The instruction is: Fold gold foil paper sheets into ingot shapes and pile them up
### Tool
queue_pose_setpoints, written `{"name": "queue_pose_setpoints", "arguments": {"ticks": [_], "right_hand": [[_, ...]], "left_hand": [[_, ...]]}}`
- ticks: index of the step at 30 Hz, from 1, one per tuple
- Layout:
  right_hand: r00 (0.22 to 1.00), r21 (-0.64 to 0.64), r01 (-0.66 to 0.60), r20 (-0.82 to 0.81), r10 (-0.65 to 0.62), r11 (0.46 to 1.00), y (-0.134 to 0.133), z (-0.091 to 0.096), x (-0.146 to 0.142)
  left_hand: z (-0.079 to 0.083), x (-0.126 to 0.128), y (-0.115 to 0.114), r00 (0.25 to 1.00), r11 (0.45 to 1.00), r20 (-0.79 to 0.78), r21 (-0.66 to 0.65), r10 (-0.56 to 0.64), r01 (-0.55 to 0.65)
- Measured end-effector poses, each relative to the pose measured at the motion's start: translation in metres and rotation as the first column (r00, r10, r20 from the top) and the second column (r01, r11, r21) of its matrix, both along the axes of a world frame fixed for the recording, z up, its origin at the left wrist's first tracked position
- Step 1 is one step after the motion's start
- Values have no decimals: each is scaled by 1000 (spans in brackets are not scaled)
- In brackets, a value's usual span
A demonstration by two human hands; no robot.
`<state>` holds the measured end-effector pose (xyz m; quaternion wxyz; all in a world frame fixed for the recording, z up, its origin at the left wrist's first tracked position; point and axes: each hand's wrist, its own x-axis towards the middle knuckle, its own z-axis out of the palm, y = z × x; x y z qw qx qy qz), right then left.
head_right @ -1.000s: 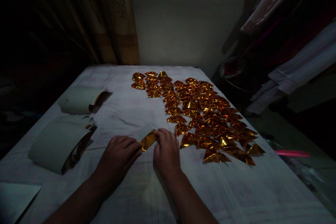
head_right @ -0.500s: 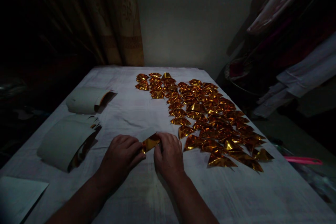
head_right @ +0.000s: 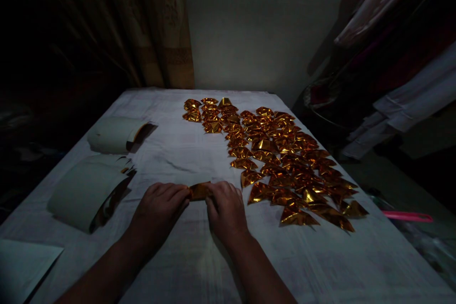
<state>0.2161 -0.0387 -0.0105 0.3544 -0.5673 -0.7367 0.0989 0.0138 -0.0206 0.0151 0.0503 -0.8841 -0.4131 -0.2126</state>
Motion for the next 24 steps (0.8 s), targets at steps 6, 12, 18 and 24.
{"name": "queue_pose_setpoints", "arguments": {"ticks": [6, 12, 18, 24], "right_hand": [[987, 114, -25, 160, 7, 993, -2, 7, 1], [986, 149, -137, 115, 120, 979, -5, 14, -4], [984, 21, -177, -15, 177, 984, 1, 10, 8], [981, -22, -190, -36, 189, 982, 5, 8, 17]], "left_hand": [[-2, 1, -2, 998, 1000, 51, -18, -21, 22], [-2, 5, -9, 985, 990, 145, -90, -91, 105], [-5, 2, -9, 989, 992, 113, -79, -91, 100], [-1, 2, -10, 991, 988, 88, -105, -101, 110]]}}
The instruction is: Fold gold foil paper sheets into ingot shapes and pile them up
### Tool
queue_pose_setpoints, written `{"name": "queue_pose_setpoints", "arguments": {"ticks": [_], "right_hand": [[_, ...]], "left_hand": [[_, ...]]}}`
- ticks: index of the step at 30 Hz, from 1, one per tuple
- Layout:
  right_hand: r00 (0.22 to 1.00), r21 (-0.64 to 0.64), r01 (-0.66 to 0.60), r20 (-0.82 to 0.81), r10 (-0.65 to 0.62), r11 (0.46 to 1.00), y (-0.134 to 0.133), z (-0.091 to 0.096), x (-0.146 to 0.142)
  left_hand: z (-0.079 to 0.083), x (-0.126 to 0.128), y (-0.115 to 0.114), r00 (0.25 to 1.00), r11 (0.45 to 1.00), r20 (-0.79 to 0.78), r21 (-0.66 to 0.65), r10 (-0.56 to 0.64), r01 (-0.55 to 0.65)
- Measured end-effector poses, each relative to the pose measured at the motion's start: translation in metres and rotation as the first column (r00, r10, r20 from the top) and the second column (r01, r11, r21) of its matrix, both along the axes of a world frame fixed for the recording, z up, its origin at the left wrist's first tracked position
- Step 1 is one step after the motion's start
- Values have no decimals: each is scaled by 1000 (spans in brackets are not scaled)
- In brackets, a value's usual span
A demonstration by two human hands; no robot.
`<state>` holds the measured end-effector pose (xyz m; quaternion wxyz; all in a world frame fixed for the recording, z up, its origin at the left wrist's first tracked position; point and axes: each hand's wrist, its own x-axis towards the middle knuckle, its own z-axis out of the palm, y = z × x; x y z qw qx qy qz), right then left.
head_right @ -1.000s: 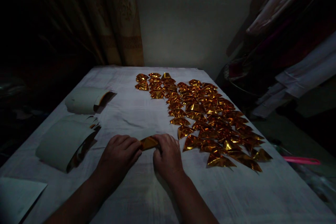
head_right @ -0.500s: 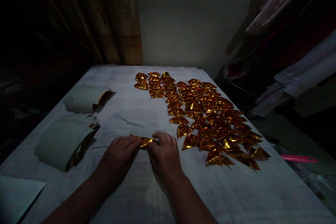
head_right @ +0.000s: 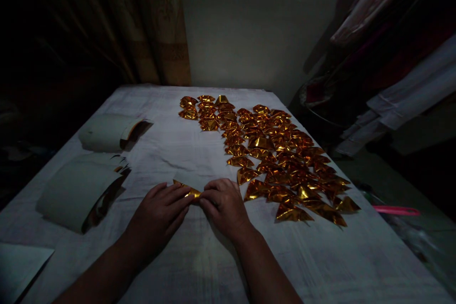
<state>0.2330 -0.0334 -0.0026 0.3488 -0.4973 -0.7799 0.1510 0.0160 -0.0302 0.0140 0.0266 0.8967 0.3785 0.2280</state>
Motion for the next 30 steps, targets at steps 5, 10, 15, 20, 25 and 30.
{"name": "queue_pose_setpoints", "arguments": {"ticks": [5, 10, 15, 20, 25, 30], "right_hand": [[995, -62, 90, 39, -88, 994, 0, 0, -5], [975, -68, 192, 130, -182, 979, 0, 1, -12], [959, -71, 239, 174, -224, 968, -1, 4, -17], [954, -66, 250, 185, -234, 966, 0, 4, -18], [951, -65, 264, 186, -248, 962, 0, 5, -19], [946, -64, 278, 191, -262, 958, -1, 5, -21]], "left_hand": [[1, 2, -2, 1000, 1000, 3, -20, 14, -14], [-2, 2, -2, 1000, 1000, 17, 9, 13, -14], [4, 2, -2, 999, 1000, -46, -5, -3, 3], [8, 1, -2, 996, 1000, -89, 3, -23, 23], [7, 0, -2, 996, 1000, -89, -2, -19, 19], [5, 1, -2, 996, 1000, -91, 9, -12, 12]]}}
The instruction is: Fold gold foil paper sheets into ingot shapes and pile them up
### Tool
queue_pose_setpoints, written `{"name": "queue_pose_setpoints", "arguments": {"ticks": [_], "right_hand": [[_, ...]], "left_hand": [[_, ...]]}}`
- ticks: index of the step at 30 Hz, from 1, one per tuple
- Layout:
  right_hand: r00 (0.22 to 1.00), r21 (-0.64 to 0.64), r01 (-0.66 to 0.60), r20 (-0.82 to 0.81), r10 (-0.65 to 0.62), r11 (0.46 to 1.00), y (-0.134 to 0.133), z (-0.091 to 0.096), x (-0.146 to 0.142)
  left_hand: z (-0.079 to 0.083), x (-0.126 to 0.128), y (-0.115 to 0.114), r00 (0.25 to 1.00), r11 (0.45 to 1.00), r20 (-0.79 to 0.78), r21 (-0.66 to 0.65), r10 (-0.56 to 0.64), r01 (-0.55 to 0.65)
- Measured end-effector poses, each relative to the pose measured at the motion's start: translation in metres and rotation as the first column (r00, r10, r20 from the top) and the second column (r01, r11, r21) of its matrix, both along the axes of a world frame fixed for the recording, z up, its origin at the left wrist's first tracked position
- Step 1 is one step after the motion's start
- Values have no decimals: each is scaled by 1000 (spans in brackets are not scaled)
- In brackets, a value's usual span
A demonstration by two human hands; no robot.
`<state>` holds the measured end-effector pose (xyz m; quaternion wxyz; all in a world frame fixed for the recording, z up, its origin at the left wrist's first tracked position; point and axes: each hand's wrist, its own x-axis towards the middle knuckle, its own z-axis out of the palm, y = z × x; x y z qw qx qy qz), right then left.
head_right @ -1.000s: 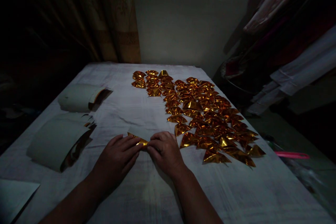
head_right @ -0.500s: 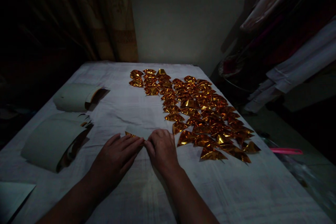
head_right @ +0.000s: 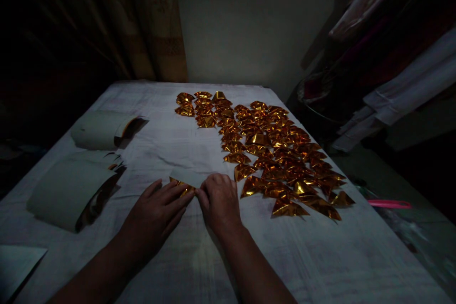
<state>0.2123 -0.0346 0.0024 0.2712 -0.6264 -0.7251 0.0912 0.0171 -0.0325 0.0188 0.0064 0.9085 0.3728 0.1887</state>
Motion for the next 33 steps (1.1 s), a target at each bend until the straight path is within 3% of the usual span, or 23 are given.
{"name": "queue_pose_setpoints", "arguments": {"ticks": [21, 33], "right_hand": [[999, 19, 50, 18, -50, 999, -3, 1, -7], [997, 32, 69, 21, -70, 997, -1, -3, -7]], "left_hand": [[3, 4, -2, 999, 999, -18, 8, 36, -35], [2, -11, 4, 998, 996, -23, -63, -61, 60]]}}
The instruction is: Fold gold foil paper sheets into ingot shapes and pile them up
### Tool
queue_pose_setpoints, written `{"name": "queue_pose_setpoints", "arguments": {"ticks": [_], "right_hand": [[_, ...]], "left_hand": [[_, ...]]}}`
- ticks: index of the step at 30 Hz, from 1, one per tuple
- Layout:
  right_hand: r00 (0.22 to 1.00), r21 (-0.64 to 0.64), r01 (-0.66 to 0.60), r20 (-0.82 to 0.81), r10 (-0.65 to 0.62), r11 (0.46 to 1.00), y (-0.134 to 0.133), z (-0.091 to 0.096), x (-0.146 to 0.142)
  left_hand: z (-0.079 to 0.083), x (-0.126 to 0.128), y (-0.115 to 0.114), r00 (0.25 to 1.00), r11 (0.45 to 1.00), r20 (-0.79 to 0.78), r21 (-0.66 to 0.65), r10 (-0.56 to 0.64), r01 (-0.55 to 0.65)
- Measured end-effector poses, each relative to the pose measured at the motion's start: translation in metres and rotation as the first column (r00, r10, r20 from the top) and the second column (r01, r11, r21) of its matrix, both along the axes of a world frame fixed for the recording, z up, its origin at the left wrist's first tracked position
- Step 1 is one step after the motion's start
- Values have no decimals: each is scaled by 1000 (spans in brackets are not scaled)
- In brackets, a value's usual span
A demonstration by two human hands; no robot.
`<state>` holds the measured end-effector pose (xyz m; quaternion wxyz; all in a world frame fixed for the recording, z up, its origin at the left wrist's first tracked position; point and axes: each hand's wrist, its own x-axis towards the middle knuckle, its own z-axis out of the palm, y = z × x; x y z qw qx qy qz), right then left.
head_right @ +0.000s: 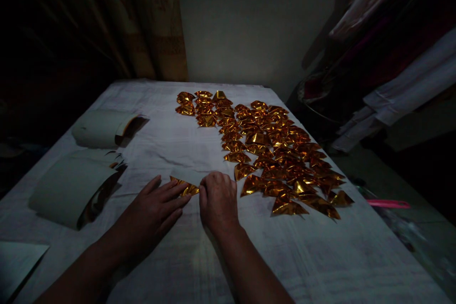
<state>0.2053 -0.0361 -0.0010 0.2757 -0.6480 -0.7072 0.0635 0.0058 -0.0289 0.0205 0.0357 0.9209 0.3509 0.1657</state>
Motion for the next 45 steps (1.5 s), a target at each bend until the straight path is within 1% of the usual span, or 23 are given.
{"name": "queue_pose_setpoints", "arguments": {"ticks": [6, 14, 19, 22, 25, 30, 34, 37, 39, 41, 42, 44, 45], "right_hand": [[1000, 2, 11, 16, -11, 1000, -1, 1, -4], [999, -41, 28, -16, -29, 999, 1, 1, -3], [999, -4, 27, 17, -27, 1000, 0, 2, -4], [998, 11, 26, 49, -26, 1000, 0, 2, -7], [996, 19, 64, 55, -65, 998, 0, 1, -9], [992, 5, 120, 33, -120, 993, 3, 2, -11], [991, 1, 128, 27, -128, 992, 4, 2, -11], [992, 29, 125, -4, -125, 992, 4, 0, -10], [994, 92, 92, -59, -87, 991, 2, -2, -7], [994, 178, 7, -110, 13, 984, -1, -3, -3], [989, 209, -59, -122, 86, 976, -3, -3, -1], [970, 213, -183, -122, 212, 960, -7, -3, 2], [962, 195, -221, -116, 246, 955, -8, -2, 3]], "left_hand": [[3, 2, 1, 1000, 999, 8, -42, -16, 16], [8, -3, 6, 998, 994, 40, -95, -56, 59], [9, -2, 5, 997, 991, 56, -119, -56, 63], [11, -1, 5, 998, 985, 38, -164, -47, 53], [12, 0, 5, 999, 981, 18, -189, -49, 51], [11, -1, 3, 998, 989, 43, -144, -34, 40], [8, -2, 2, 999, 993, 41, -117, -21, 26], [6, -1, 2, 999, 996, 38, -91, -22, 25], [4, 1, 1, 999, 998, 42, -59, -8, 11], [2, 3, -1, 998, 999, 56, -29, 16, -14], [1, 5, -2, 997, 1000, 66, -17, 27, -26], [-1, 8, -4, 995, 999, 90, 6, 46, -47], [-2, 8, -4, 994, 998, 101, 15, 52, -53]]}}
